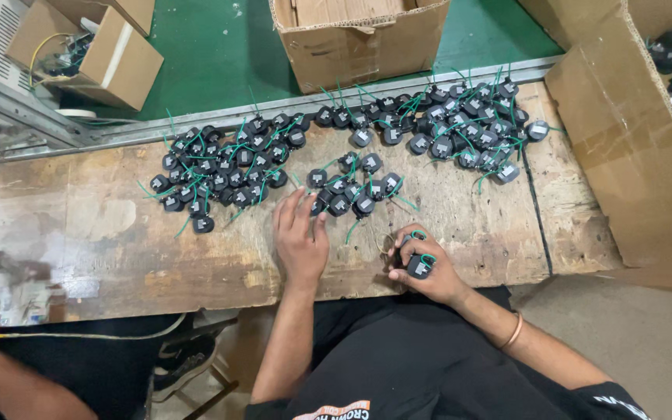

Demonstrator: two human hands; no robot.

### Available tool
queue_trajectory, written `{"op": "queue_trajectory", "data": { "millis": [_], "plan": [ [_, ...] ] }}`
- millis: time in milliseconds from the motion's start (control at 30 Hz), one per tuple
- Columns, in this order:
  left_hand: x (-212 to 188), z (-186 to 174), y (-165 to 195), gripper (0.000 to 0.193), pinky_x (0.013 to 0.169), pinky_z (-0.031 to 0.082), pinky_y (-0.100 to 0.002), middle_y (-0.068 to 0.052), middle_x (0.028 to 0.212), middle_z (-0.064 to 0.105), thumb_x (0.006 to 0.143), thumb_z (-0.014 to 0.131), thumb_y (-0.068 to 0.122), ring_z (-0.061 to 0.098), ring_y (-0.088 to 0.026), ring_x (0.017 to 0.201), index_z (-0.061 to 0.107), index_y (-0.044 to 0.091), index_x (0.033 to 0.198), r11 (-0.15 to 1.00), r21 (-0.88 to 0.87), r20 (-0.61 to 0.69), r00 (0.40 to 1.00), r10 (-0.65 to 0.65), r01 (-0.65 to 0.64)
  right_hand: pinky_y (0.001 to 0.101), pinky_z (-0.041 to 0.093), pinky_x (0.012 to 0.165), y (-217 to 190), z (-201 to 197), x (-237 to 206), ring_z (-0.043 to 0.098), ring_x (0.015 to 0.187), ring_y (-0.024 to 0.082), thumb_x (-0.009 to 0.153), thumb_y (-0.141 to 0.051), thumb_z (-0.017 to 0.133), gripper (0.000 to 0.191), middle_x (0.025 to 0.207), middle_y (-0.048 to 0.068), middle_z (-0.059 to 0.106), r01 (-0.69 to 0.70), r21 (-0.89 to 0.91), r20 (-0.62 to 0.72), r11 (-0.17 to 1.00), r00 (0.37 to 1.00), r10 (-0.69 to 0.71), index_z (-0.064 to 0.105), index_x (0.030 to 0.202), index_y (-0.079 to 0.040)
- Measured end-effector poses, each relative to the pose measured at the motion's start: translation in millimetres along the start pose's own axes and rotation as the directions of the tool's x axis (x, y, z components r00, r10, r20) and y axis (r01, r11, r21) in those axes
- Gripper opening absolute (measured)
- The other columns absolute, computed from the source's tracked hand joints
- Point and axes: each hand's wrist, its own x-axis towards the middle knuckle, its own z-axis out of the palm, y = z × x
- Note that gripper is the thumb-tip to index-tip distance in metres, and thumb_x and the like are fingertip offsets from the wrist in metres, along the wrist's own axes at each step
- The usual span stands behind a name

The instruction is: The person picks up black plug-shaped components with green wires from the workbench, wraps and secures the wire around each component by hand, and places the finished piece onto a growing pile on the bench, occasionally reaching into a cardboard box.

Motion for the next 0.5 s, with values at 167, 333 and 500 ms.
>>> {"op": "queue_trajectory", "data": {
  "millis": [167,333,500],
  "plan": [
    [-4.4,9.6,-17.6,0.026,0.108,0.049,-0.044,-0.008,0.132,0.069,0.088,0.075,0.004,0.062,-0.033,0.125,0.074,0.009,0.113,0.995,-0.077,0.092,0.994,-0.055,0.063,0.0355,0.053,0.091,0.7,1.3,0.0,0.065,0.102,0.018,0.084,-0.012,0.085,0.032,0.112,0.007,0.053,-0.035,0.018,0.007,0.999,0.999,0.035,0.052,0.082,-0.009],
    [-10.1,9.9,-18.4,0.032,0.101,0.047,-0.045,-0.012,0.126,0.067,0.071,0.086,0.010,0.060,-0.036,0.120,0.074,0.007,0.101,0.997,-0.079,0.091,0.996,0.013,-0.005,0.0353,0.056,0.090,3.4,-0.5,-2.3,0.064,0.103,0.019,0.084,-0.010,0.083,0.030,0.114,0.008,0.052,-0.056,0.050,0.002,0.997,0.998,0.055,0.053,0.083,-0.008],
    [-9.4,8.2,-20.4,0.022,0.108,0.054,-0.036,-0.002,0.129,0.073,0.087,0.082,0.007,0.067,-0.025,0.124,0.075,0.015,0.106,0.977,-0.103,0.049,0.982,-0.180,0.184,0.0350,0.062,0.085,8.0,1.2,-3.3,0.065,0.104,0.020,0.086,-0.009,0.081,0.029,0.115,0.009,0.050,-0.084,0.123,0.009,0.989,0.996,0.083,0.053,0.083,-0.007]
  ]
}}
